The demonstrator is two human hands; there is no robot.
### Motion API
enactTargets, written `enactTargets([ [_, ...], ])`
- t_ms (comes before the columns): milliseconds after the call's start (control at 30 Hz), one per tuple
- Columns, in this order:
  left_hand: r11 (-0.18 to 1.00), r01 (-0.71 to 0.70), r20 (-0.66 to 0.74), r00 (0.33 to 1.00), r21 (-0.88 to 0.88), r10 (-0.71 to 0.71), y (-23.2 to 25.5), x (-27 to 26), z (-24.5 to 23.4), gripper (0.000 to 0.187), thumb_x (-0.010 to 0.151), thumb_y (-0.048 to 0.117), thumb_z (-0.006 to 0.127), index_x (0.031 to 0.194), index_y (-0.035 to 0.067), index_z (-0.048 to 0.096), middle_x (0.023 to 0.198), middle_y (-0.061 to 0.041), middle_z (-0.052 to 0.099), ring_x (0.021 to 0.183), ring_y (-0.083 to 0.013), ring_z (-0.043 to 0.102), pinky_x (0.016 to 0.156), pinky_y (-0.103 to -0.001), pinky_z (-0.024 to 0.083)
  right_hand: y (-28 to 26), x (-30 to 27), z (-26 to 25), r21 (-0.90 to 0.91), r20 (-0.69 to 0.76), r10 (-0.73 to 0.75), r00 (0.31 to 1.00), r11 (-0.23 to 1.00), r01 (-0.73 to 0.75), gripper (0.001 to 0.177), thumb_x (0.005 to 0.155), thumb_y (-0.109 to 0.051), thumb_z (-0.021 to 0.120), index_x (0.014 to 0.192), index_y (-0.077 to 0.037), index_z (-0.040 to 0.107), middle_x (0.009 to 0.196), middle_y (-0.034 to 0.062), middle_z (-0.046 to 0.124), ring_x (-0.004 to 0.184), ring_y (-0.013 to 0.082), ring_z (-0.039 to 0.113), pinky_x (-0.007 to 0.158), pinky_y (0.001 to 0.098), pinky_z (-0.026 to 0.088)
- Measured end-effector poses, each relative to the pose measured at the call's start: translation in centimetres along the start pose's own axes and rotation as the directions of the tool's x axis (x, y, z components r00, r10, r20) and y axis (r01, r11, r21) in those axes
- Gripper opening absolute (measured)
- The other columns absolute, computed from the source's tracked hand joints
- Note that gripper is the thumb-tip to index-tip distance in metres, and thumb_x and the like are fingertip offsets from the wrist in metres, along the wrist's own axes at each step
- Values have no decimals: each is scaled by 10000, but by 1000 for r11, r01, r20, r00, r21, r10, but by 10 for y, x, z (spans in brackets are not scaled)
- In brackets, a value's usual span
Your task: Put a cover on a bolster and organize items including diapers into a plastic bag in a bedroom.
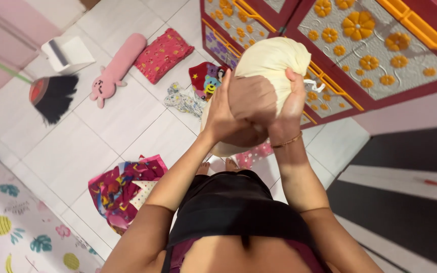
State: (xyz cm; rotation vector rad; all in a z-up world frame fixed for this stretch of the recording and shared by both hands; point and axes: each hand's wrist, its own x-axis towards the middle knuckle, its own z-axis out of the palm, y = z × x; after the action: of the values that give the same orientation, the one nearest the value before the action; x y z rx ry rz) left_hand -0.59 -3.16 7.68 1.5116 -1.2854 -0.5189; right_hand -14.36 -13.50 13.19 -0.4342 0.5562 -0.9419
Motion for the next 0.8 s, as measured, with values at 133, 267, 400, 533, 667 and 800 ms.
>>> enactTargets([
  [133,953,133,-215,957,-273,-195,-30,10,17,901,588,236,853,1376,-47,521,1219,-203,713,1158,-294,670,997,-391,515,2,26,-28,-42,18,-55,998,998,55,510,961,-250,595,1386,29,549,1318,169,662,1180,295,672,1068,425,542],
  [267,673,63,-273,883,-737,-382,-92,10,14,385,687,-8,657,1062,-87,687,985,-107,751,928,-228,709,837,-340,564,-41,36,-42,-204,402,-241,884,917,342,465,1135,-241,633,1494,-53,407,1204,88,593,1015,180,555,936,320,455],
  [400,312,-70,-203,885,-947,-418,-170,-17,8,212,795,-12,563,967,-76,669,1005,-125,728,961,-222,677,934,-347,547,-53,77,-73,-649,503,-309,807,482,589,642,1116,-260,624,1641,-129,280,1505,123,544,1422,219,506,1261,344,377],
  [533,79,-77,-102,919,-994,-382,-142,-24,4,186,905,86,550,971,-48,663,1053,-139,731,1014,-252,695,973,-400,544,22,103,-118,-716,555,174,813,598,361,503,1019,-224,523,1458,-73,328,1316,105,551,1253,210,524,1154,331,446],
  [667,347,-125,-275,860,-930,-429,-94,-23,-17,466,978,192,537,1389,-23,493,1361,-143,598,1252,-244,591,1109,-376,453,77,102,-112,-719,461,106,881,626,301,484,1041,-166,546,1474,37,477,1306,113,565,1221,204,541,1115,350,468],
  [800,933,6,-559,799,-360,-221,-95,-44,-43,662,1125,371,492,1635,8,277,1667,-174,346,1556,-276,312,1274,-379,248,88,74,-68,-493,378,90,921,862,118,414,1091,-215,521,1428,25,531,1379,119,609,1265,202,587,1100,361,498],
])
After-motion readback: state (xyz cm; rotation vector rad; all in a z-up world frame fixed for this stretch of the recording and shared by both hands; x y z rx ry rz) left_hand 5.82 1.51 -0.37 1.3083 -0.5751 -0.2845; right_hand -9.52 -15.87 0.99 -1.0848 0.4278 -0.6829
